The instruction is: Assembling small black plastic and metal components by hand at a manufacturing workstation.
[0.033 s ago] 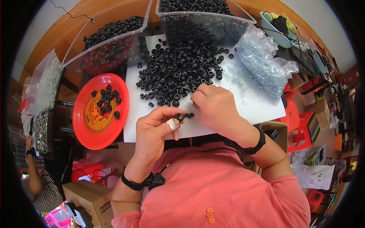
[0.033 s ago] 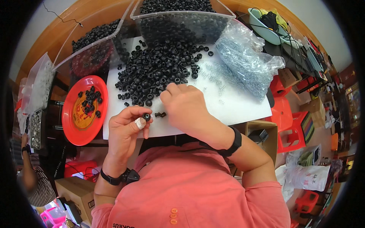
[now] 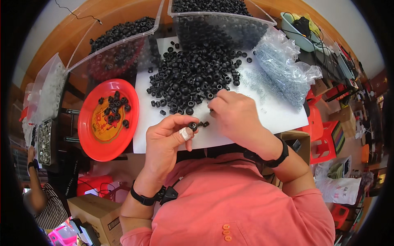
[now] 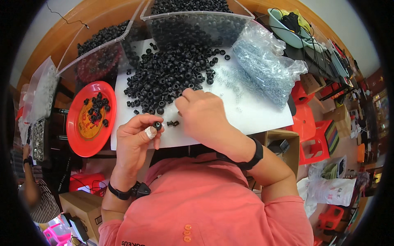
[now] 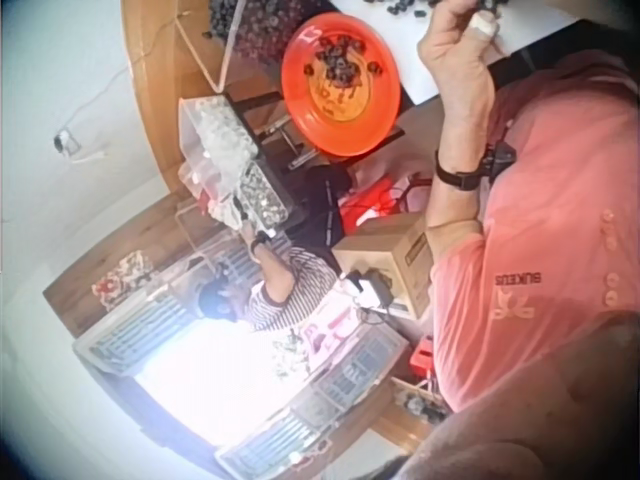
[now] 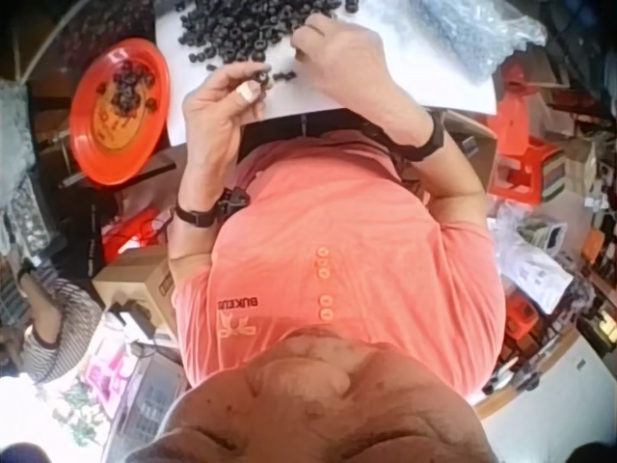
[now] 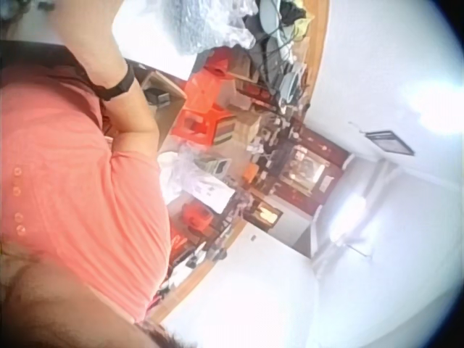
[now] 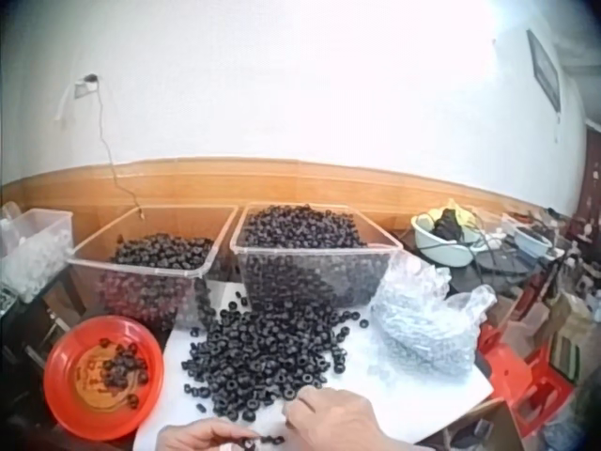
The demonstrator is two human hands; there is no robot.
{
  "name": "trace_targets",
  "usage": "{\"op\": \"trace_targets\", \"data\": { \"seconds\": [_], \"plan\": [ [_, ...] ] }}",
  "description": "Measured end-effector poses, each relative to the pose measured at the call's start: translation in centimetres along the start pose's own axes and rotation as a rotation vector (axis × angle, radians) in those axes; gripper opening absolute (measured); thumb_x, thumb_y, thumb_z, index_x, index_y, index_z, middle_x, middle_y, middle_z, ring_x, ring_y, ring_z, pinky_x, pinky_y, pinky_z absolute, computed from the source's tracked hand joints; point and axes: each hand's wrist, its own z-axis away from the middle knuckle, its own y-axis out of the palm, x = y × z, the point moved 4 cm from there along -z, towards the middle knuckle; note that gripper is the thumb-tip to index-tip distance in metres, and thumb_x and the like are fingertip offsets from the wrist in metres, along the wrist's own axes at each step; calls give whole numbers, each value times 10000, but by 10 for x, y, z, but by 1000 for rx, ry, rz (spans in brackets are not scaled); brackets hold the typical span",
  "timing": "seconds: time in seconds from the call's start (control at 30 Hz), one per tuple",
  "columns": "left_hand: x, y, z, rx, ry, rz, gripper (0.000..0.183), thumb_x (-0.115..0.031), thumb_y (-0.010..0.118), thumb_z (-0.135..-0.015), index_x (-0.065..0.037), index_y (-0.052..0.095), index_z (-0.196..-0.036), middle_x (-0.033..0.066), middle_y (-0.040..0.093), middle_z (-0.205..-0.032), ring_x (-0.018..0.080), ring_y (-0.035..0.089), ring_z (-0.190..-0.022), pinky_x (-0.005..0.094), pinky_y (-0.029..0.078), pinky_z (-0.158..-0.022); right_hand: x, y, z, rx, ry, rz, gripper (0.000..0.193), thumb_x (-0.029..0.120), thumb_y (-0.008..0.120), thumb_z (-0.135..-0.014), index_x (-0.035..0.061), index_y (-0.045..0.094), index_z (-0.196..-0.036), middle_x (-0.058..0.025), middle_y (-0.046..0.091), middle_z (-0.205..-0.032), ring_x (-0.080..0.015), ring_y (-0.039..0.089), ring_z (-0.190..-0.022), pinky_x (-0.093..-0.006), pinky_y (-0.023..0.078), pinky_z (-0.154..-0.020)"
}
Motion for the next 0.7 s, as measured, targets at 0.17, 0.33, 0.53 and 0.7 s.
{"op": "trace_targets", "data": {
  "seconds": [0.17,0.33,0.53,0.7],
  "plan": [
    [-1,-1,0,3,-19,16,203,21,660,-926,58,698,-1122,103,696,-967,131,638,-813,241,514,-595,-28,-6,19,22,120,5,149,17,688,-706,78,663,-840,-77,591,-806,-284,617,-766,-405,495,-632],
    [-1,1,-1,-15,-14,-34,265,-18,683,-917,81,663,-1162,132,689,-954,162,651,-809,260,523,-588,-26,-2,18,29,83,107,95,37,658,-687,65,639,-775,-77,594,-790,-285,614,-764,-397,502,-652],
    [-4,9,1,0,4,-44,222,8,673,-916,73,685,-1129,121,699,-947,143,641,-795,248,514,-583,-27,-6,17,142,40,232,92,101,641,-717,45,682,-778,-104,648,-818,-281,654,-810,-390,510,-714],
    [0,20,-2,30,-5,-50,203,32,662,-917,66,699,-1114,113,706,-949,129,633,-790,238,504,-577,-33,-7,21,95,54,262,93,101,636,-730,36,677,-782,-104,640,-817,-278,646,-804,-392,497,-696]
  ]
}}
